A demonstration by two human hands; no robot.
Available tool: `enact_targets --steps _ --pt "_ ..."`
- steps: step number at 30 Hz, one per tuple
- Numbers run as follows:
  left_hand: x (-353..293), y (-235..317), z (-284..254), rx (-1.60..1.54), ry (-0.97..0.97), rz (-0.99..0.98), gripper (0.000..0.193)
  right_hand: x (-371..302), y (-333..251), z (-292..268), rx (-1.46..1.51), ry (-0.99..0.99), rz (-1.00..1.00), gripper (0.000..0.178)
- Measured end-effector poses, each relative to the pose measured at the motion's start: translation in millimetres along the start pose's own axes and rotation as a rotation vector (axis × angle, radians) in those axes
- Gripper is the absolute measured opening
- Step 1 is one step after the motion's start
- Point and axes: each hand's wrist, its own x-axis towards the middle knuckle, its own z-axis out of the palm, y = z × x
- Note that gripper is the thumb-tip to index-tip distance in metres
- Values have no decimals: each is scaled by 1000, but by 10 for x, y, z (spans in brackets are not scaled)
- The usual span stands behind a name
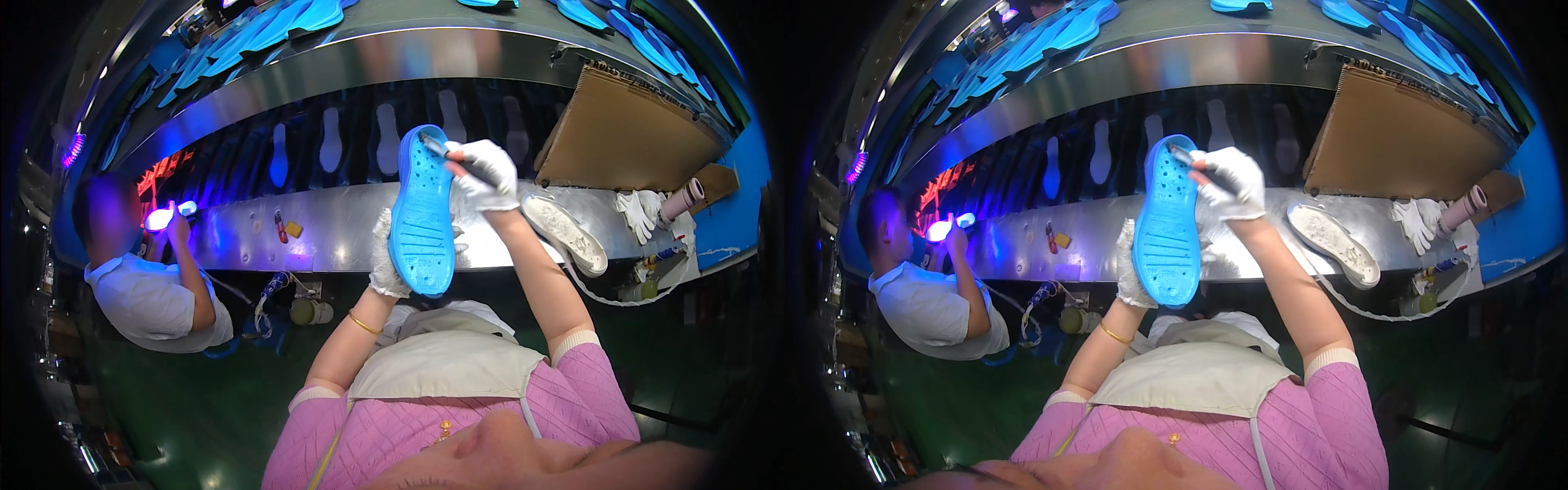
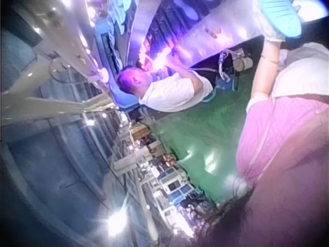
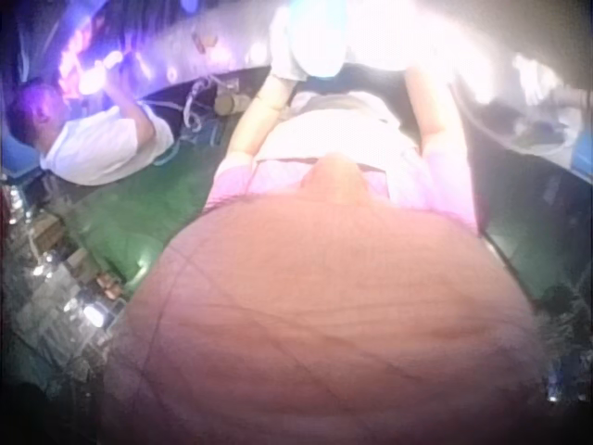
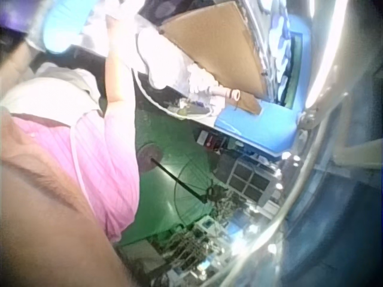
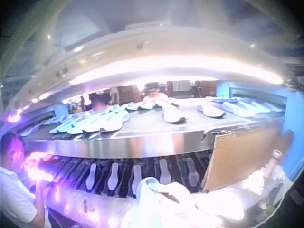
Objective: The person takes shoe soles from a conveyor and applies adhesive to them using a brush tool.
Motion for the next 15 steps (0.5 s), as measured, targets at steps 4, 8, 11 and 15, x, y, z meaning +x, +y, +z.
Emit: enact_targets --steps 4,8,11,15 --pt "32 128 -98 -44 55 117 72 -329 -407 28 -216 -243 7 21" --pt "-12 235 -109 156 205 122 67 -551 -797 -134 183 -416 235 26" --pt "-41 228 -33 144 151 104 67 -323 -622 -256 293 -341 394 24" --pt "-41 197 40 183 153 87 67 -32 -372 -274 34 -259 137 25"
